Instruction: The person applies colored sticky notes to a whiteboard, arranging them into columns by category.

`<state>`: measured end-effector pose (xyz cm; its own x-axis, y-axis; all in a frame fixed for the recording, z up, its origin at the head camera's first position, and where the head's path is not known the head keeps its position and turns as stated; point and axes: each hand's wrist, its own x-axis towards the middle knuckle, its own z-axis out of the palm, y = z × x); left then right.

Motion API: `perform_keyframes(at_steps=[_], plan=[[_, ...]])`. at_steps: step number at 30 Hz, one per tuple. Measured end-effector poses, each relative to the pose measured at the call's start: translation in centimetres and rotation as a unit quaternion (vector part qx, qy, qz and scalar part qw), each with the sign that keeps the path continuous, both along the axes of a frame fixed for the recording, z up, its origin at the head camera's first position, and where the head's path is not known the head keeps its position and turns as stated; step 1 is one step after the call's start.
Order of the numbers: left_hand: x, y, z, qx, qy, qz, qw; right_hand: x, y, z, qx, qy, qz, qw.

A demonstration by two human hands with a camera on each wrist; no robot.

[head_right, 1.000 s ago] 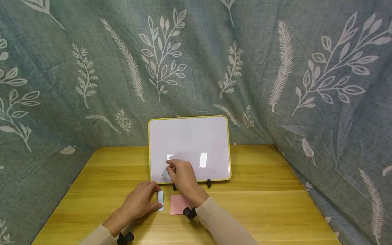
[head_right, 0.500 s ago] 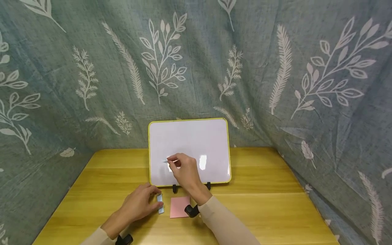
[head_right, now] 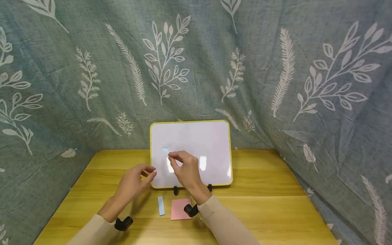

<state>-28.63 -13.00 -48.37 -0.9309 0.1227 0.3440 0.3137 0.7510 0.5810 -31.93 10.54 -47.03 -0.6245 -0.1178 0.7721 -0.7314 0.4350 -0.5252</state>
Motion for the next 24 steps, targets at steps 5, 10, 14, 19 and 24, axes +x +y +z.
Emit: perform_keyframes(at_steps=[5,10,14,19,24], plan=[[-2.2,-0.3,1.4,0.045,0.04,0.018,0.998,-0.5,-0.1,0.2,-0.014,0.013,0.002,1.0],[-4.2,-0.4,2.5,0.077,0.064,0.029,0.9946,-1.3,-0.4,0.3,-0.029,0.038,0.003,0.999],[-5.8,-0.5,3.4,0.097,0.075,0.037,0.9918,-2.0,-0.9,0.6,-0.033,0.058,0.001,0.998],[-7.4,-0.4,4.4,0.112,0.079,0.044,0.9896,-2.7,-1.6,1.2,-0.017,0.072,-0.021,0.997],[-8.9,0.0,5.2,0.118,0.078,0.046,0.9889,-3.5,-2.3,1.8,-0.006,0.087,-0.047,0.995]])
